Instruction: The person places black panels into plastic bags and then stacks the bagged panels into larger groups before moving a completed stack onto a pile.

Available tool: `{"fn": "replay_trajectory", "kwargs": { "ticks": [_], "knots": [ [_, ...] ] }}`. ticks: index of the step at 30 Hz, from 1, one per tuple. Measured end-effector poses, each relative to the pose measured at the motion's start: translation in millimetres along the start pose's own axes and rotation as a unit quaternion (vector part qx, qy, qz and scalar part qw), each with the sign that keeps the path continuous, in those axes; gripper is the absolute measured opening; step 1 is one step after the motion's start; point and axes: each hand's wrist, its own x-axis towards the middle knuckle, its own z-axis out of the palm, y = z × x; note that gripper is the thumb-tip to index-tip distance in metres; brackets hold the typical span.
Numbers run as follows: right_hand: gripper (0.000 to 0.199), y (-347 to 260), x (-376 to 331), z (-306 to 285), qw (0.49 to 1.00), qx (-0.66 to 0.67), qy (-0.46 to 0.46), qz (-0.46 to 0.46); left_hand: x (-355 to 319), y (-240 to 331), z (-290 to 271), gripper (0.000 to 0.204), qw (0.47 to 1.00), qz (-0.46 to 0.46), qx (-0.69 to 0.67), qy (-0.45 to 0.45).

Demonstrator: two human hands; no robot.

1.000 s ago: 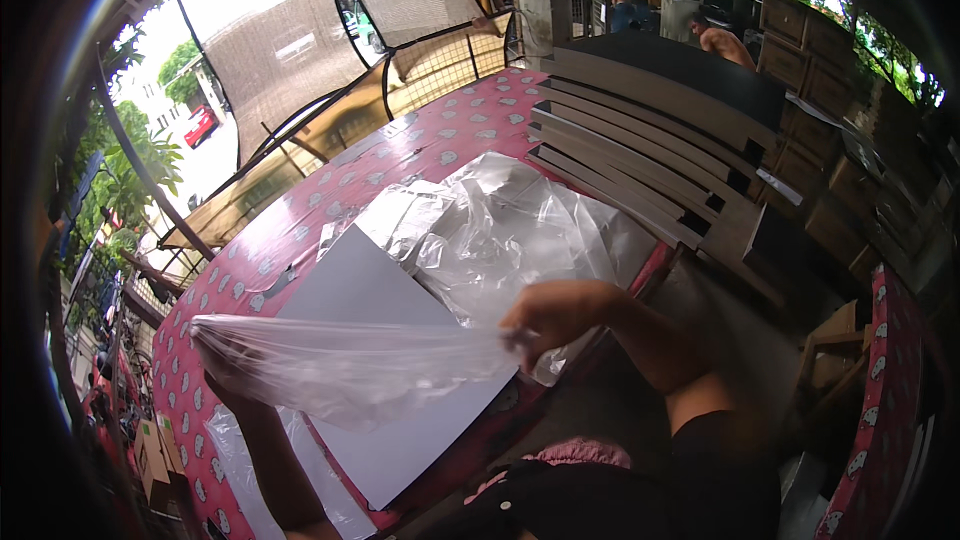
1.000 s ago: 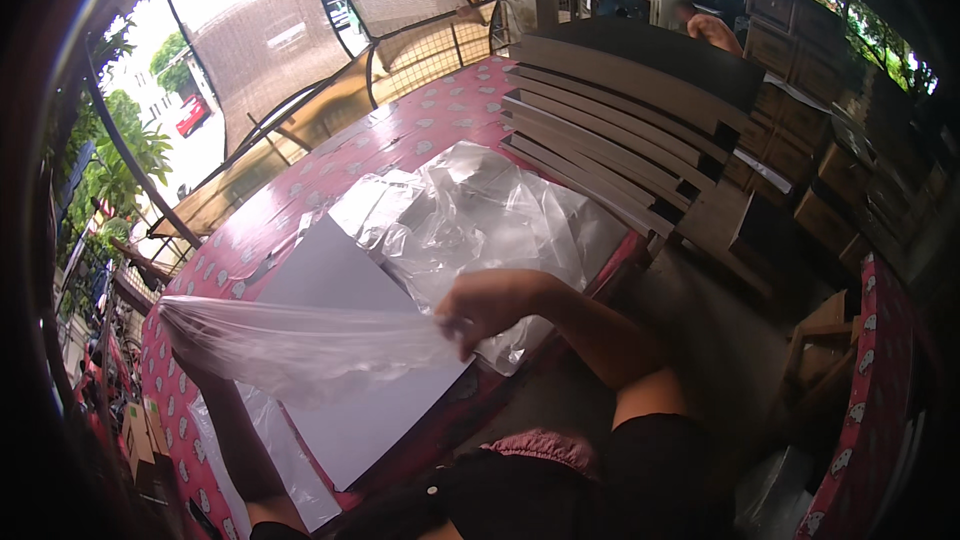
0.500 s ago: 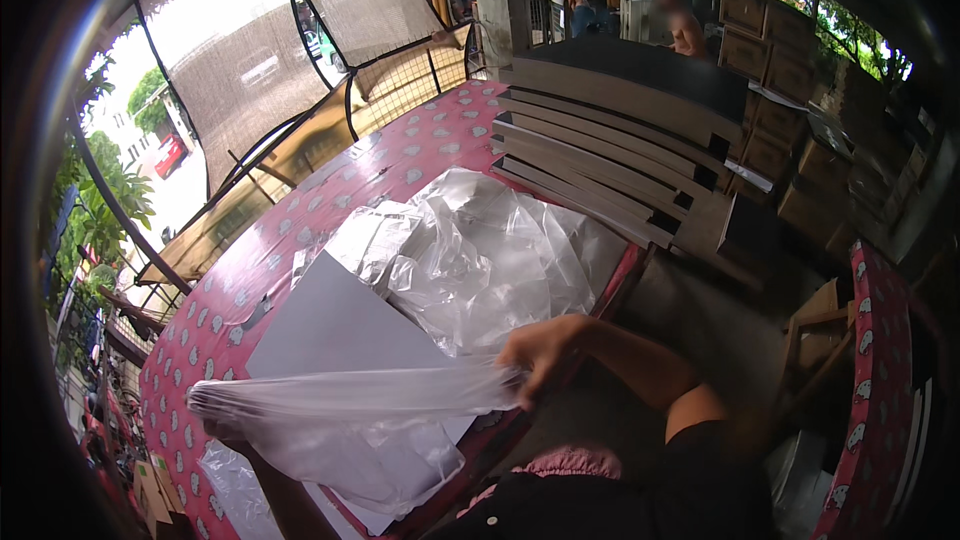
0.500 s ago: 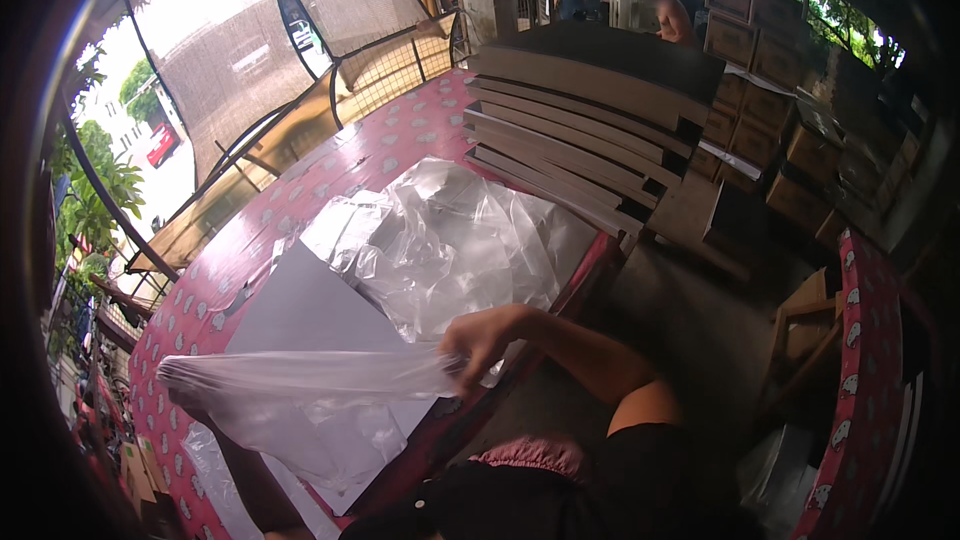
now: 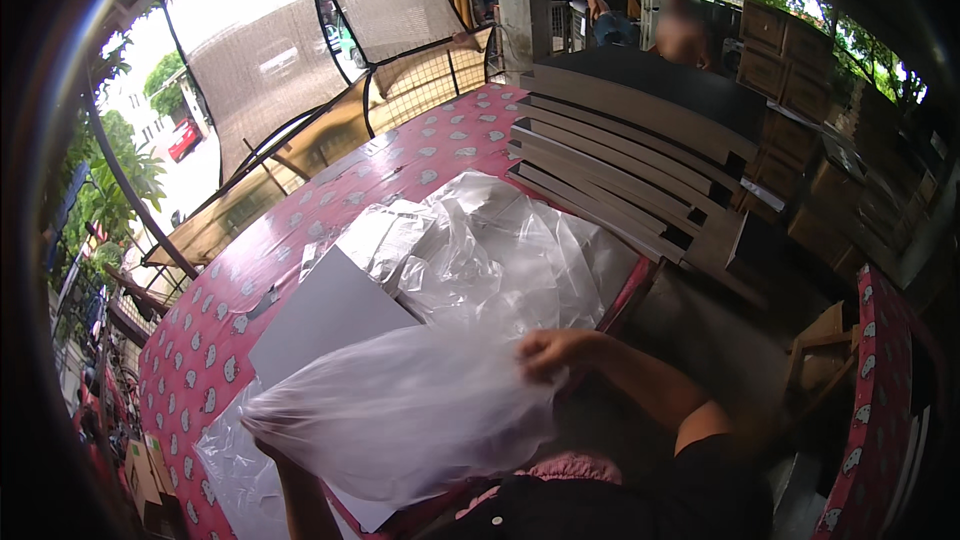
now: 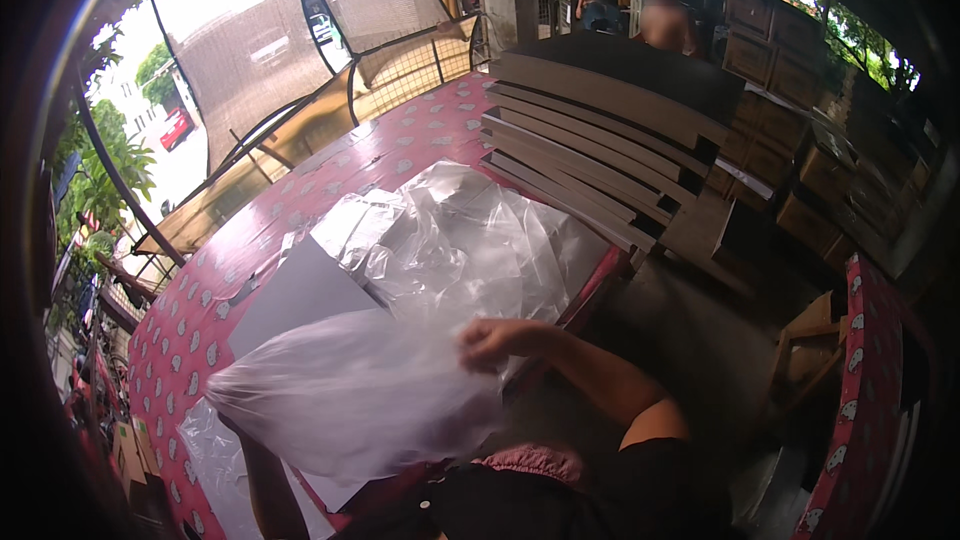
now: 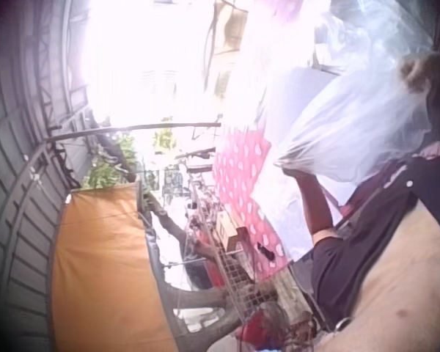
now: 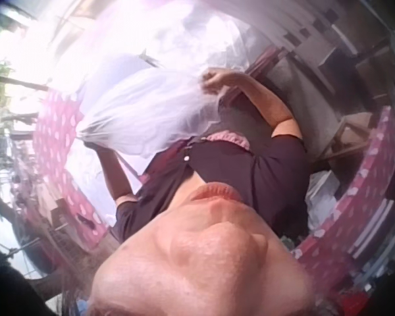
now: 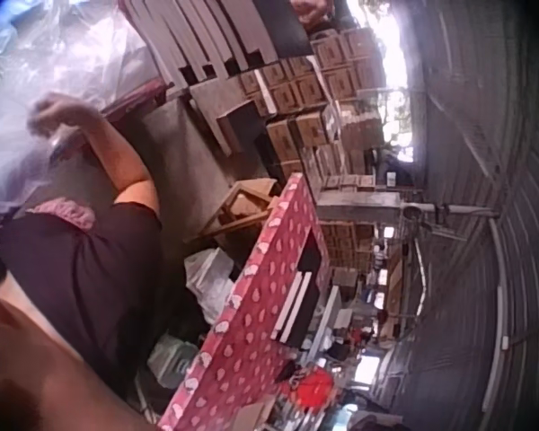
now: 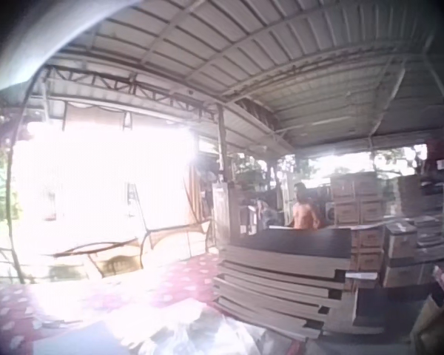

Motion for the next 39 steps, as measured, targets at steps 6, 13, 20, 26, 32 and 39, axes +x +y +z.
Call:
{"fn": "replay_trajectory", "kwargs": {
  "ticks": [6, 13, 20, 26, 32, 39],
  "knots": [
    [0.022, 6, 17, 6, 0.955, -0.109, -0.263, -0.084, 0, 27, 22, 0.048, 0.969, 0.038, -0.174, -0.174],
    [0.029, -40, 12, 34, 0.969, 0.074, 0.115, -0.205, -73, 5, -68, 0.052, 0.842, -0.178, 0.475, -0.187],
    [0.019, -9, 22, 11, 0.96, 0.221, -0.131, -0.114, -70, 27, 0, 0.067, 0.965, 0.041, -0.243, -0.095],
    [0.018, -8, 31, -24, 0.962, 0.228, -0.064, -0.137, -116, 7, -19, 0.05, 0.899, -0.283, 0.332, 0.047],
    [0.027, 42, 37, 11, 0.989, -0.075, -0.08, 0.095, -197, -10, -54, 0.059, 0.907, 0.037, 0.383, 0.171],
    [0.018, 86, 38, 20, 0.917, -0.2, -0.328, 0.107, -231, -26, -33, 0.041, 0.933, -0.004, 0.214, 0.29]
  ]
}}
